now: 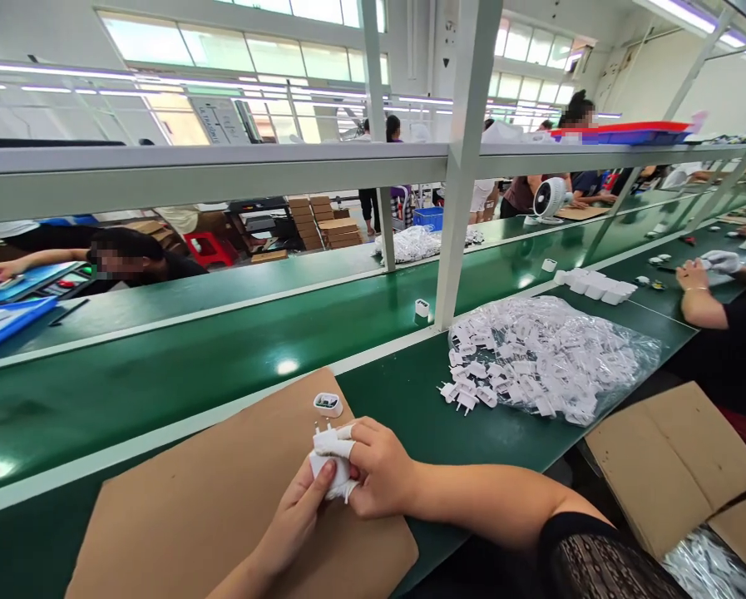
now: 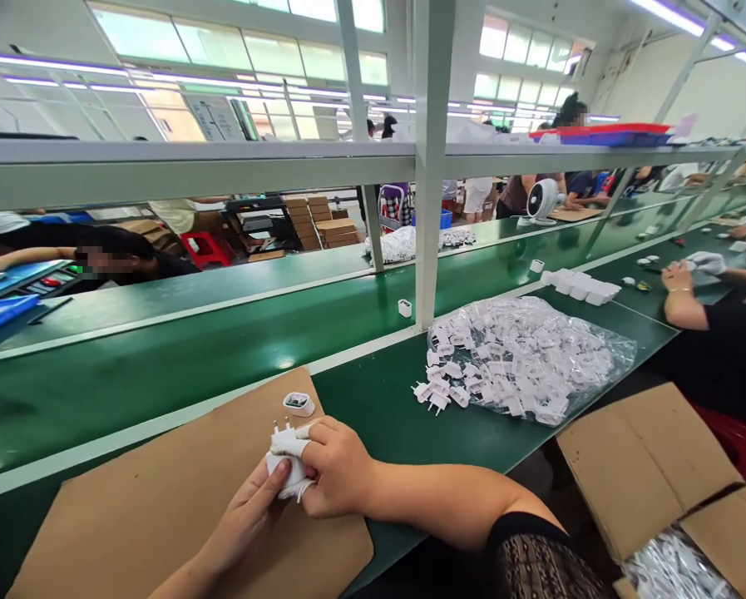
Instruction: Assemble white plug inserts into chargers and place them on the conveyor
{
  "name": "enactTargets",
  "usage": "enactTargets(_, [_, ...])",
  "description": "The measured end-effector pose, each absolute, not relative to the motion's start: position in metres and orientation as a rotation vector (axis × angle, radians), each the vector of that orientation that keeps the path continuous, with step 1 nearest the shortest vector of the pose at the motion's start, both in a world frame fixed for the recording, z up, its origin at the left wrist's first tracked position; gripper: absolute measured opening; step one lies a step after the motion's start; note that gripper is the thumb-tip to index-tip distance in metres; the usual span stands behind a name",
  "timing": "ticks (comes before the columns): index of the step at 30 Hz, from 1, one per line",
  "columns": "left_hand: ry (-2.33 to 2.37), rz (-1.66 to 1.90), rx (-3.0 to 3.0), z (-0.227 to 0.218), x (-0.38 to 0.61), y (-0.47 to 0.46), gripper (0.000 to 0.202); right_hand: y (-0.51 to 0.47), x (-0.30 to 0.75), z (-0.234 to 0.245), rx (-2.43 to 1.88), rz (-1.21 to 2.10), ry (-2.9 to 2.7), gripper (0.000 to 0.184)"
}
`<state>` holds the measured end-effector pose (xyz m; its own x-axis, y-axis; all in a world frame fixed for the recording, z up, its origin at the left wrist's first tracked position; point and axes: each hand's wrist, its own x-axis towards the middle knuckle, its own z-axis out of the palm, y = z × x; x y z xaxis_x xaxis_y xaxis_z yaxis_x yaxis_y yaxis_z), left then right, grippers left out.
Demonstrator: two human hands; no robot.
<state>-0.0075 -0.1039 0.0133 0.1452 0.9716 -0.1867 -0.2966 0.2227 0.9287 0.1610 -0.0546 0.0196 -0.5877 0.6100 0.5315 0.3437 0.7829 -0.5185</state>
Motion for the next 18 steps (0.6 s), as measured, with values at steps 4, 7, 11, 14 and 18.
enactTargets(4, [0.970, 1.199, 0.925, 0.014, -0.012, -0.102, 0.065, -0.053, 0.160, 0.020, -0.645, 0.516, -2.111, 0.052])
enactTargets(7, [1.001, 1.269, 0.975, 0.017, -0.013, -0.103, 0.069, -0.051, 0.160, 0.025, -0.553, 0.577, -2.092, 0.065])
enactTargets(11, [1.055, 1.307, 1.070, 0.035, -0.017, -0.098, 0.066, -0.032, 0.178, 0.046, -0.693, 0.648, -2.043, 0.077])
enactTargets(14, [1.154, 1.482, 1.182, 0.050, -0.031, -0.074, 0.060, -0.004, 0.211, 0.066, -1.162, 0.450, -1.975, 0.053])
enactTargets(18, [1.330, 1.630, 1.411, 0.051, -0.070, -0.007, 0.050, 0.036, 0.264, 0.079, -1.912, 0.119, -2.097, 0.047])
